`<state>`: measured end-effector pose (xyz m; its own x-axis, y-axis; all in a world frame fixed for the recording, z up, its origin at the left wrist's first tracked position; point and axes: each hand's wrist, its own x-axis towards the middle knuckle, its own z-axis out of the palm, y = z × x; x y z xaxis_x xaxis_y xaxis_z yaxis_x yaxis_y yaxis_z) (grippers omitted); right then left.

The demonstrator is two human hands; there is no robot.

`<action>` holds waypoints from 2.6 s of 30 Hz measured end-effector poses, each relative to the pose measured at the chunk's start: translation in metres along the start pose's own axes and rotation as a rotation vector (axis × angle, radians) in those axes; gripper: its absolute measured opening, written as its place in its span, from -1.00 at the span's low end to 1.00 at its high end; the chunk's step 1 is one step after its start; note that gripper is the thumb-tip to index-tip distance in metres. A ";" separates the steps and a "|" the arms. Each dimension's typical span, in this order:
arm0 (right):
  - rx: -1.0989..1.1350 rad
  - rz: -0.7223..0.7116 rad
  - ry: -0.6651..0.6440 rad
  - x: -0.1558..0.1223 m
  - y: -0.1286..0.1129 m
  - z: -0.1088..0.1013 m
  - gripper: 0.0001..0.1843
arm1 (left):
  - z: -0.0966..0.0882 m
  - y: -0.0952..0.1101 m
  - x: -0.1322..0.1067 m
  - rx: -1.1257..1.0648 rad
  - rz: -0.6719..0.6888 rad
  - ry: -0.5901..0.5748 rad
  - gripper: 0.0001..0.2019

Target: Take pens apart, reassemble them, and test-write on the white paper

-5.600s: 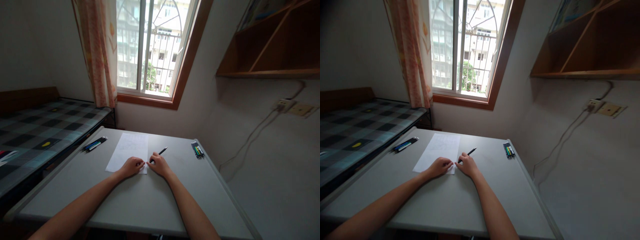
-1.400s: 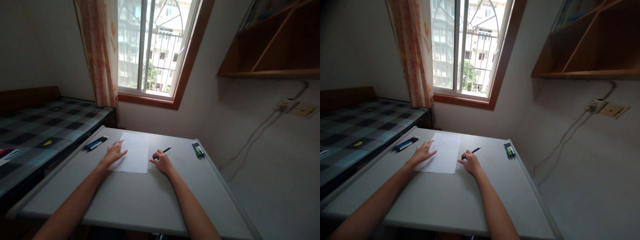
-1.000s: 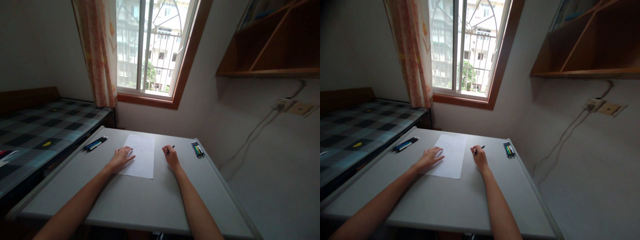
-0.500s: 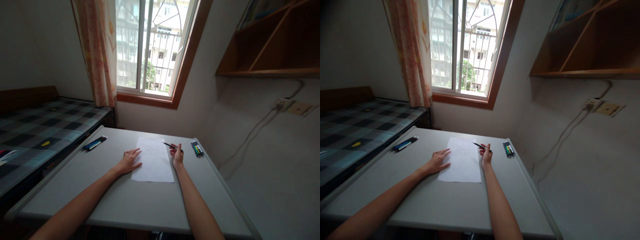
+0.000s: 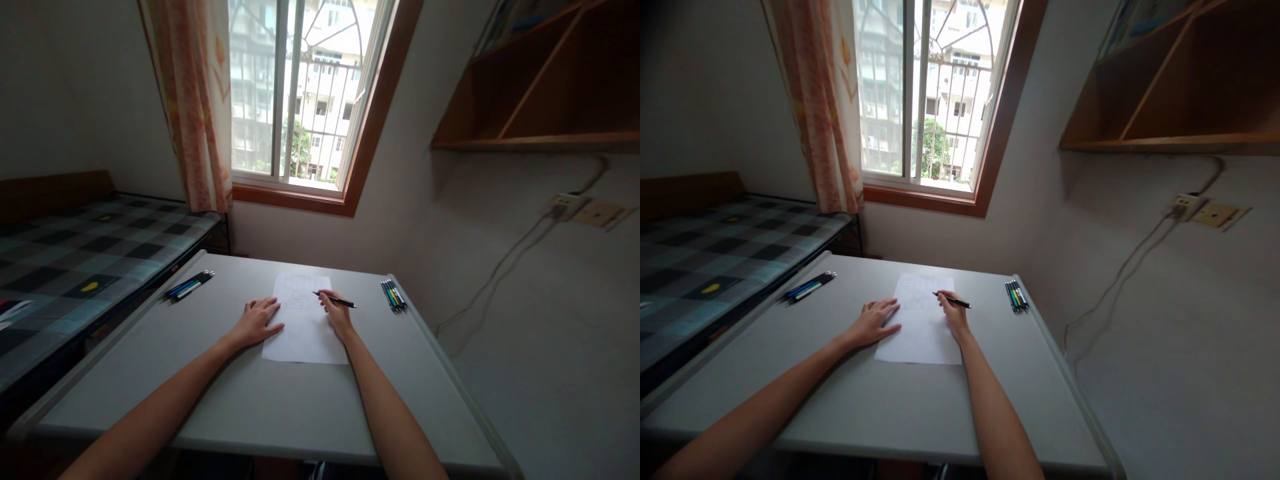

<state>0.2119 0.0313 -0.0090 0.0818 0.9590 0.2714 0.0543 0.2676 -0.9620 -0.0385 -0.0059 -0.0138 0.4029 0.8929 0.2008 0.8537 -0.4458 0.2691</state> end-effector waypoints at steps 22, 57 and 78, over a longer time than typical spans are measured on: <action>-0.439 0.012 0.263 -0.007 0.005 0.003 -0.88 | -0.002 0.003 0.000 -0.007 0.000 0.006 -0.42; -0.358 0.023 0.042 0.003 0.009 -0.005 -0.61 | -0.003 0.004 0.000 -0.002 0.004 0.004 -0.43; -0.594 -0.076 0.196 -0.001 0.010 0.006 -0.87 | -0.001 0.003 0.001 -0.007 0.001 0.010 -0.44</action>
<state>0.2061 0.0334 -0.0190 0.2334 0.8894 0.3930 0.6058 0.1832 -0.7742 -0.0356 -0.0069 -0.0121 0.3999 0.8920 0.2107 0.8511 -0.4467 0.2759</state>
